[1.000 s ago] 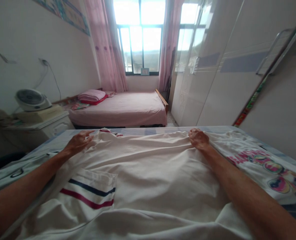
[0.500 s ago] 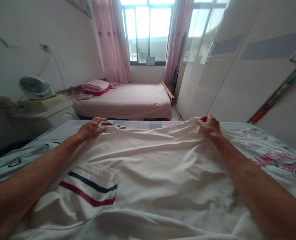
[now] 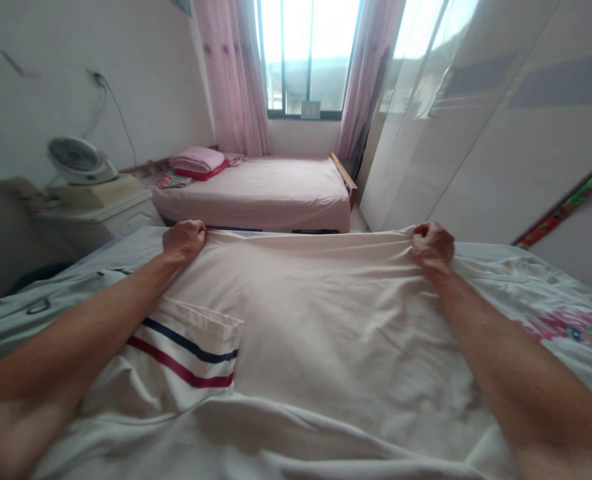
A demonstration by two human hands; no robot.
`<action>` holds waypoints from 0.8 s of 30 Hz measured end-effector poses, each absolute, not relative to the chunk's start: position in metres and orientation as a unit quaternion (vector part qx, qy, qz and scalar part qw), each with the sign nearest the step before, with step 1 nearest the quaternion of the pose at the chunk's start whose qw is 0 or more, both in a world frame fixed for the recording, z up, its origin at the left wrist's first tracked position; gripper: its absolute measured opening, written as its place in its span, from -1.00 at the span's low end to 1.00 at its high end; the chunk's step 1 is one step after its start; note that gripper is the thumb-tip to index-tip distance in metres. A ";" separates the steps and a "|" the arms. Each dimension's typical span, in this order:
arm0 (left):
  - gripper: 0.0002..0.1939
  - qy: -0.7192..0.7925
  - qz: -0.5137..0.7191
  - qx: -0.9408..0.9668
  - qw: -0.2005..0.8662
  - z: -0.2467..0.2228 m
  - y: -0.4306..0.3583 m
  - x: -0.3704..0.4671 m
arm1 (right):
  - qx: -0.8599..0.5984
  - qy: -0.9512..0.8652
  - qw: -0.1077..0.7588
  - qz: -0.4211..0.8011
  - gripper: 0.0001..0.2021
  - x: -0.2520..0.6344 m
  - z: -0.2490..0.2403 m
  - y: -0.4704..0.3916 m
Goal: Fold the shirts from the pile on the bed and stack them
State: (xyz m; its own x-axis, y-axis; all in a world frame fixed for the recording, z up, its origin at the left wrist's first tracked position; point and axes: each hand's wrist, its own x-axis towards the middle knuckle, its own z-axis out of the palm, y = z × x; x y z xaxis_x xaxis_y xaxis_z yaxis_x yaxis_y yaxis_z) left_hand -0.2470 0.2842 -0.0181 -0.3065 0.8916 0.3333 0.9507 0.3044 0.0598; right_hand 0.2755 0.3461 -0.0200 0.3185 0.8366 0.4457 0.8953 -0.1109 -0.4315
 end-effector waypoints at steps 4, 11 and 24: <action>-0.58 -0.769 -0.100 -0.620 0.120 -0.018 0.273 -0.242 | -0.701 -0.649 0.291 -0.053 -0.59 0.251 -0.022 0.334; -0.48 -0.543 -0.104 -0.833 0.020 -0.026 0.194 -0.251 | -0.417 -0.891 0.165 0.075 -0.65 0.191 -0.030 0.212; -0.56 -0.576 -0.141 -0.794 -0.134 -0.012 0.034 -0.233 | -0.467 -0.867 0.065 0.163 -0.68 0.284 -0.013 0.070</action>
State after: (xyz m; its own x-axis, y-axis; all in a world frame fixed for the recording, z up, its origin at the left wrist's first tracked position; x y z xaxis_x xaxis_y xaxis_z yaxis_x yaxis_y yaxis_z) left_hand -0.2333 0.0338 -0.0116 0.2962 0.9526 0.0693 0.8773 -0.3001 0.3746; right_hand 0.2839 0.0704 -0.0135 -0.5556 0.8305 -0.0399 0.7881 0.5108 -0.3435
